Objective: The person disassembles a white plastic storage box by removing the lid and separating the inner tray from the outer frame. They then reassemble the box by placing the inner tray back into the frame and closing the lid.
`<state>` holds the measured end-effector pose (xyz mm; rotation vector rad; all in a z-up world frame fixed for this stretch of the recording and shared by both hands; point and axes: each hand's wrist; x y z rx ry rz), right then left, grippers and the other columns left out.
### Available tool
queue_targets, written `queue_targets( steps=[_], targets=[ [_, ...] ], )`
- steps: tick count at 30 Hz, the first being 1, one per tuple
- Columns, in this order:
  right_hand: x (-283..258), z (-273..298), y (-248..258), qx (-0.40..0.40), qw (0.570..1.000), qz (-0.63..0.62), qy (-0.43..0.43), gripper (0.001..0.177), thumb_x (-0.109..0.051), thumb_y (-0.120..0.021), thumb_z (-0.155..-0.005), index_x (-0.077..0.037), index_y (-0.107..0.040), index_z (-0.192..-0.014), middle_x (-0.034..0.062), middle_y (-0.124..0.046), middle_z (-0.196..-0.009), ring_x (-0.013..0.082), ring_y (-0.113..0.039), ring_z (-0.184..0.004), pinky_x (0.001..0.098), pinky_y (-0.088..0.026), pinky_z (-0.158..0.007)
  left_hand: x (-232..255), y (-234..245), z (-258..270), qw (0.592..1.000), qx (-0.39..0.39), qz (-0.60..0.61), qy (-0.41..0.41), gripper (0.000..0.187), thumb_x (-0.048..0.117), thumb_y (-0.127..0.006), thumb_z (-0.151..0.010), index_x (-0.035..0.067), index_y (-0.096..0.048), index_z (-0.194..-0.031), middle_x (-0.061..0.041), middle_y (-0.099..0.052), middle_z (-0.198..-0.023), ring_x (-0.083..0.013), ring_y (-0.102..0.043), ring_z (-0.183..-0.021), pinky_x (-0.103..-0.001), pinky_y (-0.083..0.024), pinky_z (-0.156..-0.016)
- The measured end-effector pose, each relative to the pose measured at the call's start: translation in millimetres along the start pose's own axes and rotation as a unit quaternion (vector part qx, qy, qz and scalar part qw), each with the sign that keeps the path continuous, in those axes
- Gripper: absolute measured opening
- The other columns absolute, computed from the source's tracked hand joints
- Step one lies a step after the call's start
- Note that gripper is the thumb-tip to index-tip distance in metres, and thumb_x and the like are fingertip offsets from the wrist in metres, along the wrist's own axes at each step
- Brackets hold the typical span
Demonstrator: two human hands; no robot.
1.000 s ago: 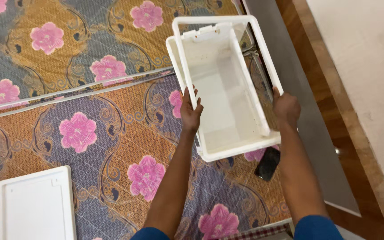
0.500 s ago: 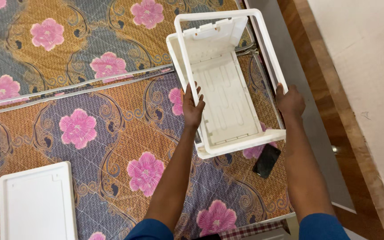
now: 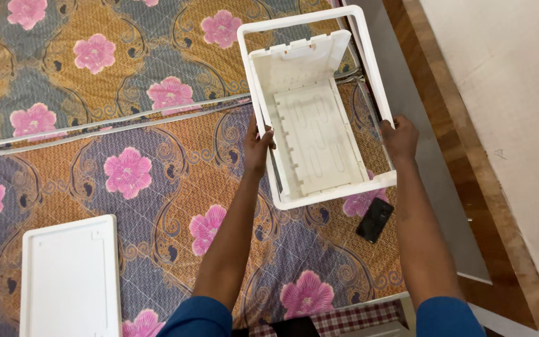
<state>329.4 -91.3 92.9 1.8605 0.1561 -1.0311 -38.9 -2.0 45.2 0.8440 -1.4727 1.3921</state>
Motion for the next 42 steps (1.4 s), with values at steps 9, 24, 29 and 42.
queue_targets(
  steps=[9,24,29,42],
  targets=[
    [-51.0,76.7,20.6,0.022,0.998,-0.012,0.054,0.028,-0.023,-0.073,-0.092,0.003,-0.067,-0.080,0.0103,-0.052,-0.058,0.0202,-0.049,-0.052,0.0383,-0.041,-0.056,44.9,47.6,62.5,0.999,0.048,-0.016,-0.009,0.066,0.001,-0.062,-0.094,0.012,-0.045,-0.157,0.000,-0.065,-0.113,-0.0076,-0.056,-0.082,-0.025,-0.050,-0.067],
    [-159.2,293.5,4.9,0.041,0.988,-0.141,-0.038,0.029,-0.029,-0.082,-0.088,0.000,-0.077,-0.088,0.0064,-0.060,-0.060,0.0135,-0.054,-0.051,0.0327,-0.043,-0.052,129.7,199.8,217.7,0.998,0.050,-0.032,-0.019,0.065,-0.007,-0.062,-0.085,0.004,-0.052,-0.148,-0.007,-0.064,-0.133,-0.0129,-0.063,-0.098,-0.028,-0.054,-0.083],
    [-175.6,359.7,-8.7,0.084,0.993,-0.076,0.016,0.031,-0.029,-0.086,-0.090,0.000,-0.079,-0.097,0.0056,-0.064,-0.062,0.0100,-0.057,-0.057,0.0295,-0.044,-0.056,159.0,246.8,270.0,0.994,0.059,-0.088,-0.014,0.071,-0.007,-0.064,-0.078,0.006,-0.056,-0.147,-0.008,-0.066,-0.129,-0.0145,-0.062,-0.090,-0.029,-0.057,-0.080],
    [-180.8,470.5,-34.0,0.062,0.991,-0.117,0.006,0.025,-0.027,-0.085,-0.087,-0.004,-0.082,-0.095,0.0018,-0.066,-0.065,0.0090,-0.057,-0.059,0.0296,-0.043,-0.057,155.1,330.8,388.0,0.976,0.102,-0.185,-0.044,0.063,0.003,-0.073,-0.078,0.006,-0.061,-0.139,-0.008,-0.068,-0.126,-0.0151,-0.063,-0.091,-0.030,-0.057,-0.082]
  ],
)
Point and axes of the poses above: each hand's wrist, its own z-axis away from the middle knuckle, its own y-axis out of the back of the hand, x = y × z
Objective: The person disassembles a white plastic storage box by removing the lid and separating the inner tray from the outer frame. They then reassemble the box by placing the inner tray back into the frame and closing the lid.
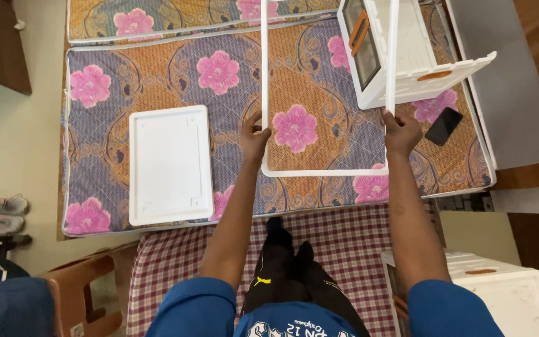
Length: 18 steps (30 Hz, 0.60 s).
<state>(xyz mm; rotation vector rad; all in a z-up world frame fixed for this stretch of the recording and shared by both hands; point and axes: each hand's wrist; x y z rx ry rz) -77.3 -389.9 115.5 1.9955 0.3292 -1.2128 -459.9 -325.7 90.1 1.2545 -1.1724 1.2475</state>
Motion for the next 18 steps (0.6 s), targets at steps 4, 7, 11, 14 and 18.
queue_targets(
  steps=[4,7,11,14,18],
  targets=[
    [15.3,28.3,-5.5,0.037,0.998,0.013,0.047,0.025,-0.023,-0.088,-0.084,-0.001,-0.081,-0.092,0.0029,-0.058,-0.063,0.0105,-0.052,-0.060,0.0315,-0.044,-0.058,-25.9,24.7,41.7,0.999,0.026,-0.045,0.003,0.063,0.003,-0.072,-0.076,0.003,-0.063,-0.138,-0.009,-0.068,-0.121,-0.0183,-0.065,-0.092,-0.033,-0.058,-0.081],
    [24.7,47.1,-15.3,-0.006,0.999,-0.028,-0.018,0.034,-0.024,-0.088,-0.094,0.004,-0.071,-0.084,0.0024,-0.055,-0.066,0.0100,-0.047,-0.064,0.0321,-0.042,-0.062,-46.6,46.7,76.2,0.996,0.049,-0.068,0.013,0.058,0.001,-0.072,-0.077,0.002,-0.064,-0.134,-0.010,-0.070,-0.117,-0.0196,-0.068,-0.095,-0.034,-0.058,-0.085],
    [29.3,79.3,-38.8,0.006,0.997,-0.052,-0.049,0.018,-0.017,-0.084,-0.085,0.000,-0.079,-0.090,-0.0015,-0.061,-0.068,0.0069,-0.053,-0.063,0.0277,-0.044,-0.059,-72.6,79.2,112.5,0.993,0.079,-0.031,0.077,0.053,-0.001,-0.068,-0.080,0.002,-0.064,-0.133,-0.009,-0.069,-0.118,-0.0204,-0.067,-0.095,-0.035,-0.058,-0.083],
    [29.8,103.8,-59.9,-0.023,0.997,-0.067,-0.038,0.018,-0.013,-0.084,-0.086,0.003,-0.076,-0.088,-0.0014,-0.065,-0.074,0.0061,-0.056,-0.067,0.0257,-0.046,-0.063,-88.7,97.2,127.7,0.990,0.123,-0.047,0.056,0.050,-0.006,-0.063,-0.082,0.001,-0.061,-0.132,-0.010,-0.066,-0.117,-0.0198,-0.065,-0.101,-0.034,-0.055,-0.087],
    [26.2,140.8,-89.3,-0.125,0.980,-0.126,-0.091,0.020,-0.004,-0.076,-0.091,-0.001,-0.076,-0.111,-0.0008,-0.066,-0.085,0.0065,-0.056,-0.074,0.0237,-0.046,-0.067,-98.4,123.8,135.7,0.979,0.181,-0.004,0.097,0.050,-0.011,-0.061,-0.080,0.001,-0.060,-0.128,-0.010,-0.064,-0.117,-0.0196,-0.062,-0.104,-0.034,-0.054,-0.089]
  ],
)
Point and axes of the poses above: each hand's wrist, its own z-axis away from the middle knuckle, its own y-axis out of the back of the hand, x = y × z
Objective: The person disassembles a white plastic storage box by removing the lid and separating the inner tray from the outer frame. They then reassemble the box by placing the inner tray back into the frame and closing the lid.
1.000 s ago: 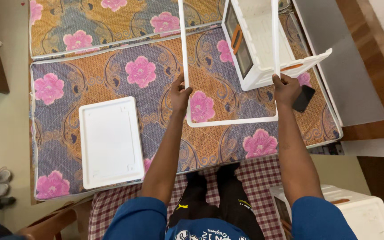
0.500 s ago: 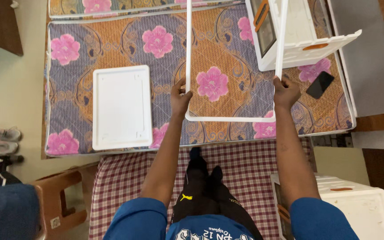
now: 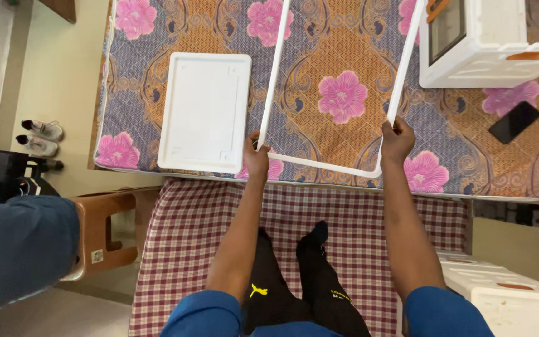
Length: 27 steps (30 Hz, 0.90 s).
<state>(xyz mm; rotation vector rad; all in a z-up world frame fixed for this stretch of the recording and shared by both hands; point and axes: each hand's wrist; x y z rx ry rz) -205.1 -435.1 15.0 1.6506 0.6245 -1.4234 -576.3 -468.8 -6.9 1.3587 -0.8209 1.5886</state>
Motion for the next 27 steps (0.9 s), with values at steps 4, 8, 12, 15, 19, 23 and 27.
queue_targets(
  steps=[4,8,12,15,19,23,27],
  targets=[
    [12.7,33.3,-30.1,-0.109,0.988,-0.105,0.004,0.055,0.010,-0.066,-0.085,-0.005,-0.066,-0.138,-0.0009,-0.068,-0.110,0.0080,-0.061,-0.089,0.0226,-0.051,-0.078,-6.0,39.3,-12.4,0.999,0.009,0.029,0.030,0.048,-0.011,-0.060,-0.084,0.003,-0.057,-0.130,-0.009,-0.061,-0.119,-0.0198,-0.061,-0.106,-0.034,-0.054,-0.091],
    [32.7,68.3,-70.6,-0.123,0.987,-0.086,-0.065,0.059,0.012,-0.068,-0.084,-0.006,-0.064,-0.140,0.0002,-0.069,-0.113,0.0083,-0.065,-0.095,0.0239,-0.055,-0.083,-26.5,90.1,-32.9,0.999,0.022,-0.006,0.040,0.044,-0.008,-0.063,-0.089,0.005,-0.057,-0.130,-0.008,-0.060,-0.122,-0.0196,-0.059,-0.106,-0.033,-0.052,-0.092],
    [52.4,102.6,-126.4,-0.099,0.991,-0.062,-0.064,0.060,0.013,-0.070,-0.084,-0.007,-0.066,-0.141,0.0005,-0.069,-0.112,0.0089,-0.063,-0.094,0.0235,-0.055,-0.084,-50.8,139.6,-63.5,0.999,0.027,-0.009,0.026,0.043,-0.011,-0.062,-0.088,0.004,-0.058,-0.128,-0.009,-0.062,-0.122,-0.0197,-0.061,-0.109,-0.034,-0.053,-0.095],
    [65.8,130.5,-168.5,-0.100,0.988,-0.074,-0.086,0.062,0.012,-0.071,-0.084,-0.009,-0.065,-0.142,-0.0004,-0.070,-0.113,0.0084,-0.060,-0.090,0.0226,-0.054,-0.080,-67.3,180.5,-79.1,0.998,0.047,-0.018,0.049,0.042,-0.012,-0.060,-0.088,0.004,-0.059,-0.127,-0.009,-0.063,-0.122,-0.0196,-0.062,-0.111,-0.034,-0.053,-0.096],
    [71.5,153.3,-239.6,-0.107,0.990,-0.071,-0.059,0.065,0.014,-0.074,-0.081,-0.010,-0.064,-0.141,-0.0022,-0.066,-0.117,0.0067,-0.053,-0.088,0.0221,-0.053,-0.077,-77.2,233.2,-108.7,0.989,0.092,-0.083,0.080,0.039,-0.012,-0.062,-0.087,0.005,-0.064,-0.122,-0.007,-0.065,-0.122,-0.0180,-0.061,-0.112,-0.034,-0.052,-0.095],
    [79.9,177.4,-300.0,-0.122,0.985,-0.069,-0.097,0.064,0.012,-0.074,-0.084,-0.011,-0.064,-0.143,-0.0023,-0.066,-0.107,0.0068,-0.054,-0.083,0.0218,-0.052,-0.074,-96.8,287.4,-139.7,0.963,0.134,-0.213,0.095,0.040,-0.009,-0.075,-0.080,0.008,-0.074,-0.117,-0.004,-0.072,-0.112,-0.0186,-0.060,-0.097,-0.034,-0.053,-0.086],
    [98.2,198.6,-348.4,-0.145,0.976,-0.098,-0.133,0.065,0.012,-0.074,-0.083,-0.011,-0.065,-0.143,-0.0025,-0.062,-0.096,0.0063,-0.053,-0.081,0.0207,-0.051,-0.072,-135.0,334.7,-170.5,0.965,0.165,-0.193,0.063,0.046,-0.010,-0.076,-0.077,0.009,-0.076,-0.119,-0.002,-0.075,-0.111,-0.0145,-0.062,-0.086,-0.031,-0.055,-0.078]
  ],
)
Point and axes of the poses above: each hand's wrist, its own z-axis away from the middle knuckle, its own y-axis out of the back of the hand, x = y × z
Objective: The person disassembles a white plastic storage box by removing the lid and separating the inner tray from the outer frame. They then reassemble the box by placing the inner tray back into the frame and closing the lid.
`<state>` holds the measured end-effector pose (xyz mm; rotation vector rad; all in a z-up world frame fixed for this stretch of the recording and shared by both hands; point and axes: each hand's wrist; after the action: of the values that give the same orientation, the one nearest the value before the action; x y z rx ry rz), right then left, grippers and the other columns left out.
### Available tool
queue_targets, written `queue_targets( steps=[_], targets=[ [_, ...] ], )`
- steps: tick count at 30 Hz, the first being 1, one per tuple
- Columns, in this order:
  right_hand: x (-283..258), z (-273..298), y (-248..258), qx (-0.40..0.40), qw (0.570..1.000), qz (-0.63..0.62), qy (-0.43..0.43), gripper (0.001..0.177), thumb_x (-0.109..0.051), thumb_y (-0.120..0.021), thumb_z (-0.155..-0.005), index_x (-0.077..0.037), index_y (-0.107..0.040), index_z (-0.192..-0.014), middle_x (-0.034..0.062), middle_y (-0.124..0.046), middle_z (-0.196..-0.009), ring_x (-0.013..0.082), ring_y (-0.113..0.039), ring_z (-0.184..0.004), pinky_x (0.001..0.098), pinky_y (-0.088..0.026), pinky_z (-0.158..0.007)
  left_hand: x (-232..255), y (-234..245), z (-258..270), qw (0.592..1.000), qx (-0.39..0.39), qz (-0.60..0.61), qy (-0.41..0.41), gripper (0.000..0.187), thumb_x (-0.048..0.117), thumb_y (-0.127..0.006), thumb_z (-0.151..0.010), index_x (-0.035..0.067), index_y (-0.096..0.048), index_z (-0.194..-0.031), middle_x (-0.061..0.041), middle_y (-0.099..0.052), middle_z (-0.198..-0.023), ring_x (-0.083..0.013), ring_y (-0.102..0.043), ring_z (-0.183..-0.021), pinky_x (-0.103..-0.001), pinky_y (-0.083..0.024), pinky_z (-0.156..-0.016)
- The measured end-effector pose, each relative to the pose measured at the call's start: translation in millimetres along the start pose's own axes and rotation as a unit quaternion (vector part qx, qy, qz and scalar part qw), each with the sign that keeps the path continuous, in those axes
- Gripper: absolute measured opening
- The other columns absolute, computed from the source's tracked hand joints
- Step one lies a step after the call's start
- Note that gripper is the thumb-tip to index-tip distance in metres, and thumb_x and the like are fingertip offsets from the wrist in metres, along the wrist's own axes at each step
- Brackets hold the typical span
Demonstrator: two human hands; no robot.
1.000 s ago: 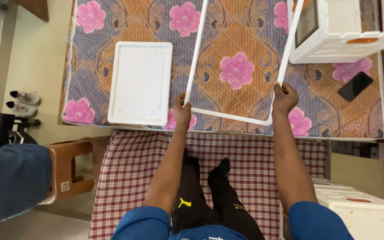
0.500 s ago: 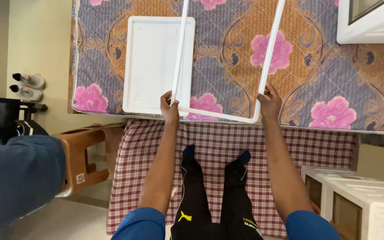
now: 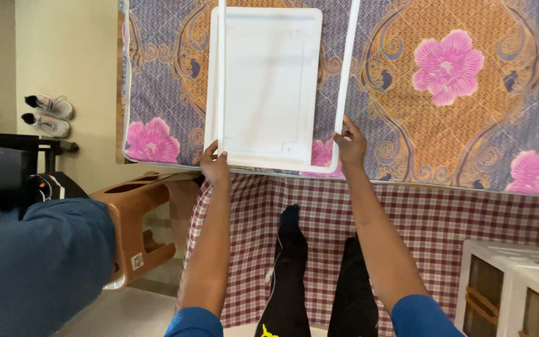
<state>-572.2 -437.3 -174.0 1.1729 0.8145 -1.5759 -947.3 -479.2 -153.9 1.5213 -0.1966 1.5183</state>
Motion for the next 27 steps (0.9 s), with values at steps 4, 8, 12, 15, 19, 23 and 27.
queue_targets(
  steps=[4,8,12,15,19,23,27],
  targets=[
    [29.1,-4.1,-29.1,-0.039,0.998,-0.028,-0.047,0.065,0.010,-0.076,-0.080,-0.009,-0.064,-0.141,-0.0031,-0.064,-0.090,0.0065,-0.054,-0.078,0.0209,-0.052,-0.071,-42.5,10.2,-26.7,0.999,0.031,0.006,0.020,0.049,-0.012,-0.077,-0.076,0.008,-0.078,-0.120,-0.006,-0.074,-0.113,-0.0144,-0.059,-0.080,-0.030,-0.055,-0.076],
    [48.5,-8.1,-42.2,-0.056,0.998,-0.001,0.019,0.066,0.010,-0.080,-0.081,-0.005,-0.063,-0.142,-0.0022,-0.062,-0.101,0.0068,-0.053,-0.084,0.0214,-0.051,-0.078,-70.9,16.0,-40.8,0.999,0.030,-0.039,0.005,0.047,-0.011,-0.078,-0.077,0.007,-0.077,-0.120,-0.006,-0.075,-0.116,-0.0140,-0.062,-0.082,-0.029,-0.055,-0.077],
    [57.8,-7.1,-46.2,-0.059,0.998,-0.022,0.007,0.063,0.008,-0.078,-0.081,-0.003,-0.062,-0.141,-0.0019,-0.062,-0.117,0.0072,-0.056,-0.092,0.0213,-0.053,-0.084,-88.3,13.4,-45.8,1.000,0.022,0.003,-0.006,0.044,-0.010,-0.077,-0.077,0.006,-0.076,-0.119,-0.006,-0.074,-0.117,-0.0113,-0.067,-0.091,-0.027,-0.057,-0.082],
    [63.1,-9.6,-50.2,-0.054,0.998,0.000,0.016,0.062,0.008,-0.078,-0.082,-0.002,-0.061,-0.141,-0.0019,-0.062,-0.121,0.0075,-0.054,-0.092,0.0208,-0.052,-0.085,-90.4,9.1,-51.7,0.998,0.031,-0.016,-0.051,0.045,-0.010,-0.079,-0.076,0.005,-0.078,-0.119,-0.009,-0.072,-0.114,-0.0147,-0.066,-0.094,-0.028,-0.056,-0.083],
    [70.1,-9.8,-47.4,-0.051,0.998,0.007,0.036,0.063,0.008,-0.078,-0.083,-0.002,-0.060,-0.143,0.0007,-0.060,-0.120,0.0081,-0.054,-0.091,0.0215,-0.052,-0.085,-93.5,4.8,-54.2,0.999,0.026,-0.019,0.007,0.042,-0.008,-0.080,-0.078,0.006,-0.077,-0.118,-0.007,-0.074,-0.108,-0.0177,-0.065,-0.087,-0.029,-0.055,-0.079],
    [65.5,-0.7,-47.7,-0.083,0.996,0.022,-0.031,0.072,0.004,-0.074,-0.088,-0.009,-0.051,-0.154,0.0042,-0.057,-0.120,0.0099,-0.057,-0.097,0.0232,-0.053,-0.086,-100.3,4.0,-59.7,0.994,0.055,0.010,-0.089,0.038,-0.004,-0.077,-0.078,0.001,-0.072,-0.116,-0.009,-0.072,-0.108,-0.0223,-0.068,-0.092,-0.031,-0.056,-0.083],
    [45.1,19.8,-53.7,-0.099,0.994,0.014,-0.051,0.070,0.002,-0.072,-0.086,-0.009,-0.045,-0.149,0.0048,-0.064,-0.127,0.0119,-0.067,-0.109,0.0257,-0.056,-0.092,-102.6,6.3,-59.1,0.956,0.088,-0.182,-0.212,0.041,0.001,-0.077,-0.071,-0.005,-0.074,-0.111,-0.021,-0.070,-0.106,-0.0383,-0.067,-0.097,-0.045,-0.054,-0.089]
  ],
)
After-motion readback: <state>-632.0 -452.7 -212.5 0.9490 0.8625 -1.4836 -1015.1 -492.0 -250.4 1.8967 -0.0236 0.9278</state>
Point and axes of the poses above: each hand's wrist, its own z-axis away from the middle knuckle, its own y-axis out of the back of the hand, x = y × z
